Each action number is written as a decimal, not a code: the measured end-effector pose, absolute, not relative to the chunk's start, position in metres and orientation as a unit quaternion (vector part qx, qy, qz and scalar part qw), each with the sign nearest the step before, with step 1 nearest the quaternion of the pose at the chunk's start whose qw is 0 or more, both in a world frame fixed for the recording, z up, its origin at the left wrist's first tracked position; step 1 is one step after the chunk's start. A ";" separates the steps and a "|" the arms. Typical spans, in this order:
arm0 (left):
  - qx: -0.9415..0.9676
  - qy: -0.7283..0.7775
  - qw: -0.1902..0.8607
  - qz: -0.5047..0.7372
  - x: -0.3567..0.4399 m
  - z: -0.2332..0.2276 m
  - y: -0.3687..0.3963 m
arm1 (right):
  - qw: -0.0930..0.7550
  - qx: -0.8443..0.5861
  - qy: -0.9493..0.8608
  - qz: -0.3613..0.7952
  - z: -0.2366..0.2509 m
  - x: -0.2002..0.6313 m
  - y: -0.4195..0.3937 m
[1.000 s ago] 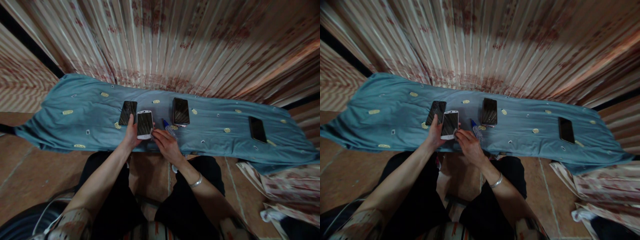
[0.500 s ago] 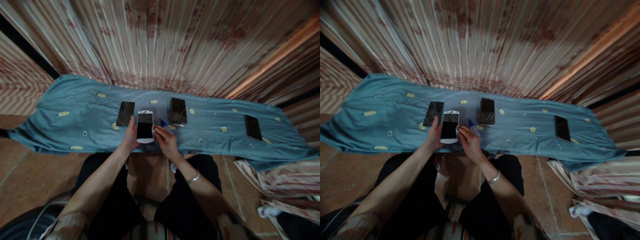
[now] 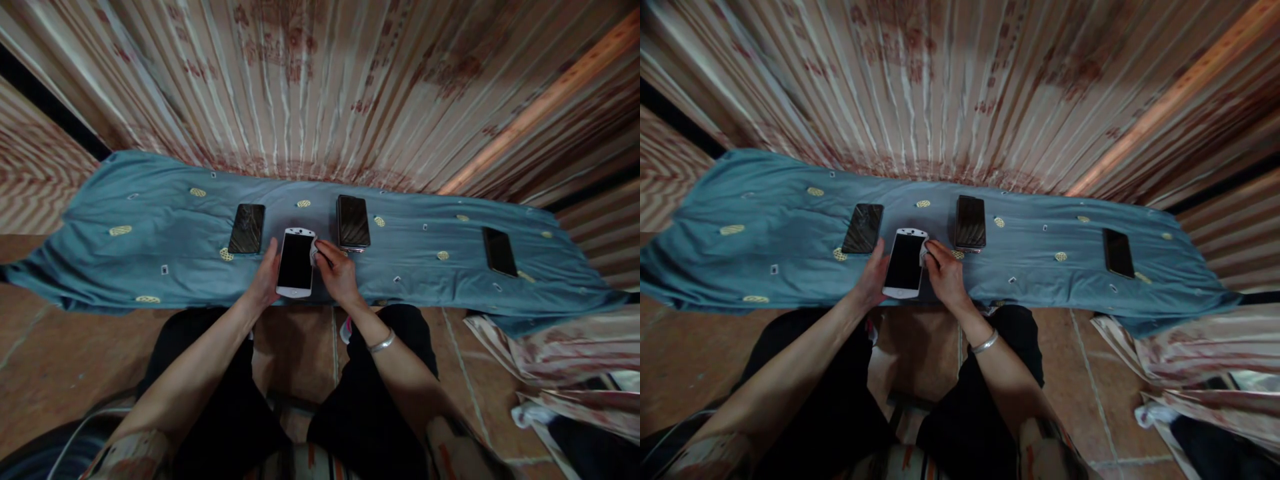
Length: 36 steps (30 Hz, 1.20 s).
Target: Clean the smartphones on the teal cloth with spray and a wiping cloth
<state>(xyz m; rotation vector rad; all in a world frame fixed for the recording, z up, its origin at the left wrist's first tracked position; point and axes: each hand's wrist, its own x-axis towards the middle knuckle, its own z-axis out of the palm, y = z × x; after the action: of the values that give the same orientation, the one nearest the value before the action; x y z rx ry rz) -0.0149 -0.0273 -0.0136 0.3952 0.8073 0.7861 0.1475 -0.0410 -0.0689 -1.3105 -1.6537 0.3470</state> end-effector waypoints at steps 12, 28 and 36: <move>0.228 0.405 0.826 0.320 -0.009 -0.019 -0.035 | 0.426 -0.541 -0.724 0.050 -0.066 0.154 -0.034; 0.260 0.417 0.811 0.318 -0.009 -0.039 -0.039 | 0.396 -0.504 -0.766 0.052 -0.058 0.151 -0.029; 0.231 0.439 0.812 0.309 -0.006 -0.040 -0.043 | 0.358 -0.489 -0.794 0.030 -0.056 0.150 -0.034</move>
<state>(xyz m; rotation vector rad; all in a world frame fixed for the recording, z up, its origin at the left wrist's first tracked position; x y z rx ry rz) -0.0065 -0.0431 -0.0396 0.4926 0.9371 0.6594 0.1498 -0.0339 -0.0556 -1.2625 -2.0497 0.0774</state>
